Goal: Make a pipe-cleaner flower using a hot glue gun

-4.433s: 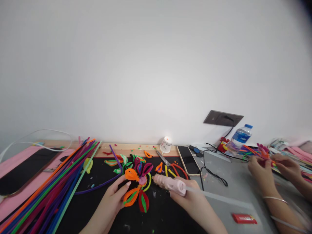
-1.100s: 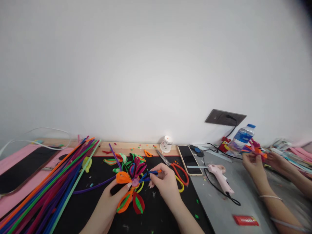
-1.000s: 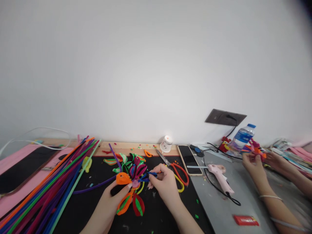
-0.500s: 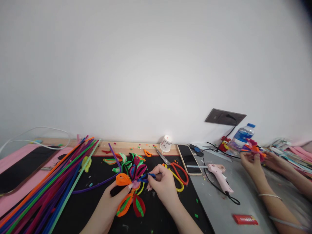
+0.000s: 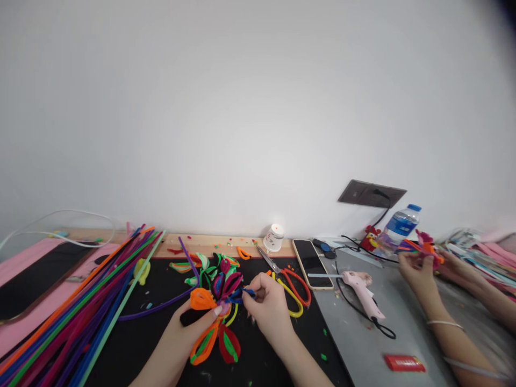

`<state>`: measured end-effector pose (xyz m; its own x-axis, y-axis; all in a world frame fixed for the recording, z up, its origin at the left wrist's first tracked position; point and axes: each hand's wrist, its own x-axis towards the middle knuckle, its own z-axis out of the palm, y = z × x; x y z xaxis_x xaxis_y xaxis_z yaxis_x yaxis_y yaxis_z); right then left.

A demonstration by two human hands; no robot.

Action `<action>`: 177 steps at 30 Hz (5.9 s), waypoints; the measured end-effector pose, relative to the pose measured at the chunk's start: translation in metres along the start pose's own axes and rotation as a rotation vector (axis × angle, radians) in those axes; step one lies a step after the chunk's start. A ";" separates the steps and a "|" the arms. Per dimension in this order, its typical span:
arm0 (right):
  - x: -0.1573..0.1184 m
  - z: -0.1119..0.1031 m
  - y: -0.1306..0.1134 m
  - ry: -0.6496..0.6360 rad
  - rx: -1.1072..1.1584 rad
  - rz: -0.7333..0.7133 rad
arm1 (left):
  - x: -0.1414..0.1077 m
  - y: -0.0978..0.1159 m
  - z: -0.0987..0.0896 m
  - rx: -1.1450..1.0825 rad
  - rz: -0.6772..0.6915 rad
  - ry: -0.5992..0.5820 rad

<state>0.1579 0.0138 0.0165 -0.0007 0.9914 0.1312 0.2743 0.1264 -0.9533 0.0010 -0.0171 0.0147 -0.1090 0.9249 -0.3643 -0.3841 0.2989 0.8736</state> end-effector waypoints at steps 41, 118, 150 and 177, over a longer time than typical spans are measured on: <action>-0.006 -0.002 -0.010 -0.237 -0.443 -0.240 | 0.003 -0.003 -0.003 -0.021 -0.091 -0.088; -0.003 0.004 -0.004 0.011 0.324 0.094 | 0.005 -0.002 -0.010 -0.150 0.017 0.159; -0.006 0.010 -0.010 -0.071 0.469 0.329 | 0.005 -0.014 -0.007 0.019 0.138 0.168; -0.011 0.010 0.004 -0.001 -0.104 -0.044 | 0.002 -0.009 -0.008 -0.043 0.052 0.151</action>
<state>0.1496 0.0037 0.0090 -0.0160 0.9850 0.1719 0.3724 0.1654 -0.9132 -0.0028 -0.0194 0.0034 -0.2652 0.8918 -0.3665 -0.4127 0.2385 0.8791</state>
